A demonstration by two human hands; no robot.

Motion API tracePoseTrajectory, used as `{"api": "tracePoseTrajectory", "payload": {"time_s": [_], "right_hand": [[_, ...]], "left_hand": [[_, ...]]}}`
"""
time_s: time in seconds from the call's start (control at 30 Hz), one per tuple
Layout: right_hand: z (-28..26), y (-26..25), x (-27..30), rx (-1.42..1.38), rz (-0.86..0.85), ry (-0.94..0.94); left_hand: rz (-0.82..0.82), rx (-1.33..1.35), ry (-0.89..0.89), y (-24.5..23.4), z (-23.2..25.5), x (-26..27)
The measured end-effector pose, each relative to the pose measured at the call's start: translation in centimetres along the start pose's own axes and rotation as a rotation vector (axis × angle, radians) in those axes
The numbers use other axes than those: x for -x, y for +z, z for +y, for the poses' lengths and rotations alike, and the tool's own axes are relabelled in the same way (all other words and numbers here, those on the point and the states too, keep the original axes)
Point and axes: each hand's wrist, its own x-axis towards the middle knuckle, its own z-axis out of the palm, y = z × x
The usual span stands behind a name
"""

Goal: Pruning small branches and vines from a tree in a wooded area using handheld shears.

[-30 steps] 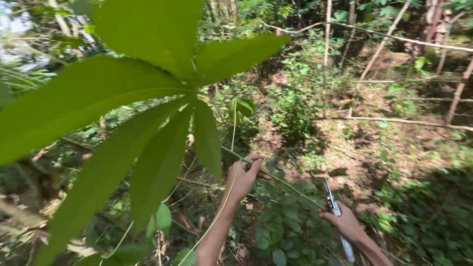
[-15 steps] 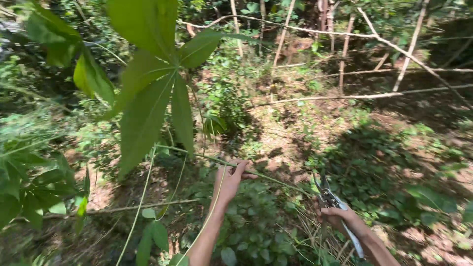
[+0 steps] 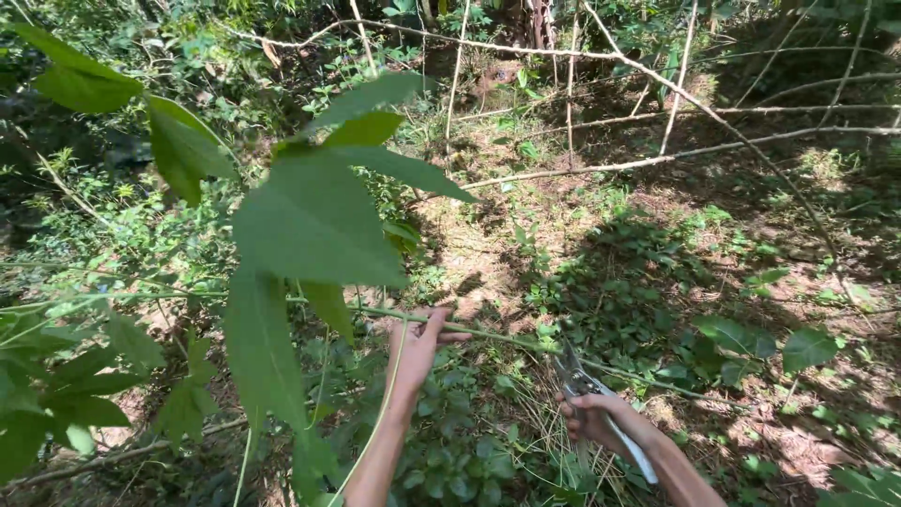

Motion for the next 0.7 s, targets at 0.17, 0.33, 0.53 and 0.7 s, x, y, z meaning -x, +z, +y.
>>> {"api": "tracePoseTrajectory", "payload": {"time_s": [0.17, 0.33, 0.53, 0.7], "right_hand": [[0.1, 0.4, -2.3, -0.123, 0.038, 0.041], [1.7, 0.2, -5.3, -0.087, 0.17, 0.011], [2.8, 0.6, -7.2, 0.227, 0.29, 0.023], [4.2, -1.8, -8.9, 0.58, 0.523, 0.034]], "left_hand": [[-0.014, -0.009, 0.005, -1.0, -2.2, -0.6], [0.072, -0.027, -0.046, -1.8, -2.2, -0.1], [0.07, 0.153, 0.169, -3.6, -8.0, -1.9], [0.194, -0.366, 0.077, -3.2, -5.4, 0.0]]}}
